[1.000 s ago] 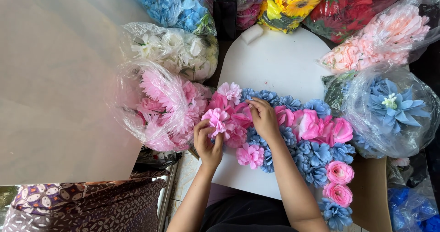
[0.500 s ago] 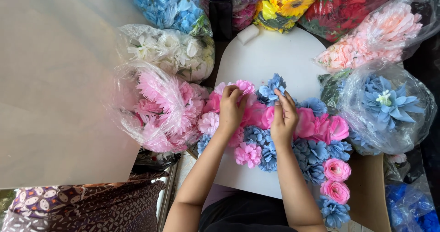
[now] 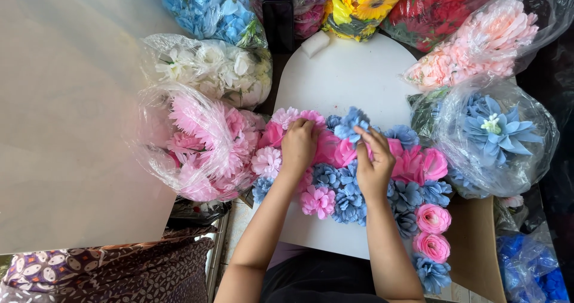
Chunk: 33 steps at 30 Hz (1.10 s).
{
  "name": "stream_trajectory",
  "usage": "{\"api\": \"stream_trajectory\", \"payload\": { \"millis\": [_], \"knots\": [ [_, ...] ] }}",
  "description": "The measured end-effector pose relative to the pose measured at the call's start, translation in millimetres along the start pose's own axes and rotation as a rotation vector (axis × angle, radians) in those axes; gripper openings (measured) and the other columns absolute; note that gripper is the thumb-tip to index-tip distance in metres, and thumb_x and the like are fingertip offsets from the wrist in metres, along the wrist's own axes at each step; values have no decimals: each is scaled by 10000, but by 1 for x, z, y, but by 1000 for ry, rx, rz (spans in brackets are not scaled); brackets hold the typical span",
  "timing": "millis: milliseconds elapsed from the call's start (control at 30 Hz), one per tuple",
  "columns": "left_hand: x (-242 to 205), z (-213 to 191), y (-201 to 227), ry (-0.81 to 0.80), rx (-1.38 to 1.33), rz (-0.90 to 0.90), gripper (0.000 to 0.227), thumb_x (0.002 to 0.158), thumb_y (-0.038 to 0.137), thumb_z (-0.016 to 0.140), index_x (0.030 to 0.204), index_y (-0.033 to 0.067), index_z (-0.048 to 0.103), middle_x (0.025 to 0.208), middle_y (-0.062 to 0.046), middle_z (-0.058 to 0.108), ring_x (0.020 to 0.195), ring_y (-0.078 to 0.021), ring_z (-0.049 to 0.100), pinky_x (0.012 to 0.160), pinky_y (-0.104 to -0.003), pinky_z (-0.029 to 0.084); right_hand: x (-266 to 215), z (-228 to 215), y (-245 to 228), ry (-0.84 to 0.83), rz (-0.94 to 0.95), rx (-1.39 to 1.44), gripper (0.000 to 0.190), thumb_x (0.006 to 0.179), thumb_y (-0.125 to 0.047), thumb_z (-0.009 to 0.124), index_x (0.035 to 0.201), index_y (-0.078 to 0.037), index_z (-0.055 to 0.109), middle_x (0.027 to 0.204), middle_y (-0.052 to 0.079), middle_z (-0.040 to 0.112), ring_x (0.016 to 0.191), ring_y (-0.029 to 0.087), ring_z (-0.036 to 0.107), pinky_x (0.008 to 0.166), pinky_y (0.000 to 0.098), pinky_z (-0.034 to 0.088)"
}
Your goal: Arranging artificial flower heads into a decorative pattern on a white board
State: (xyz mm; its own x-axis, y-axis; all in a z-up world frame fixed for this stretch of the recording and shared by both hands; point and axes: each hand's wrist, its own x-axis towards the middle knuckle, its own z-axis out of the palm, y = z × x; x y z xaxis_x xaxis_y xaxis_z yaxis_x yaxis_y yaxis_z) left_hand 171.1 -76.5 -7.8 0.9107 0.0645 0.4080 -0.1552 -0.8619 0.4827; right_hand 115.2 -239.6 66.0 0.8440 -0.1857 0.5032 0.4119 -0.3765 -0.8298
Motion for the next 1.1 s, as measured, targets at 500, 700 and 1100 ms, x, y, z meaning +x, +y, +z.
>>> {"api": "stream_trajectory", "payload": {
  "millis": [500,700,1100],
  "knots": [
    [-72,-141,-30,231,-425,-233,58,924,93,753,968,107,788,971,-75,771,938,-280,752,764,-359,604,-81,31,-25,-785,-374,182,166,845,113,605,795,-5,710,867,33,724,930,180,715,873,234,592],
    [-74,-161,-8,168,-469,-188,121,892,1,709,1010,-16,734,1040,-78,732,825,-167,683,747,-266,551,-84,19,-59,-830,-549,-139,168,744,53,658,872,-21,737,950,49,724,875,193,618,788,302,528],
    [-79,-158,-12,136,-497,-208,116,878,-10,710,991,-23,736,1026,-82,734,808,-175,676,736,-269,551,-92,38,-52,-693,-444,-269,240,731,70,654,946,-10,725,973,55,691,909,212,641,813,318,532]
  ]
}}
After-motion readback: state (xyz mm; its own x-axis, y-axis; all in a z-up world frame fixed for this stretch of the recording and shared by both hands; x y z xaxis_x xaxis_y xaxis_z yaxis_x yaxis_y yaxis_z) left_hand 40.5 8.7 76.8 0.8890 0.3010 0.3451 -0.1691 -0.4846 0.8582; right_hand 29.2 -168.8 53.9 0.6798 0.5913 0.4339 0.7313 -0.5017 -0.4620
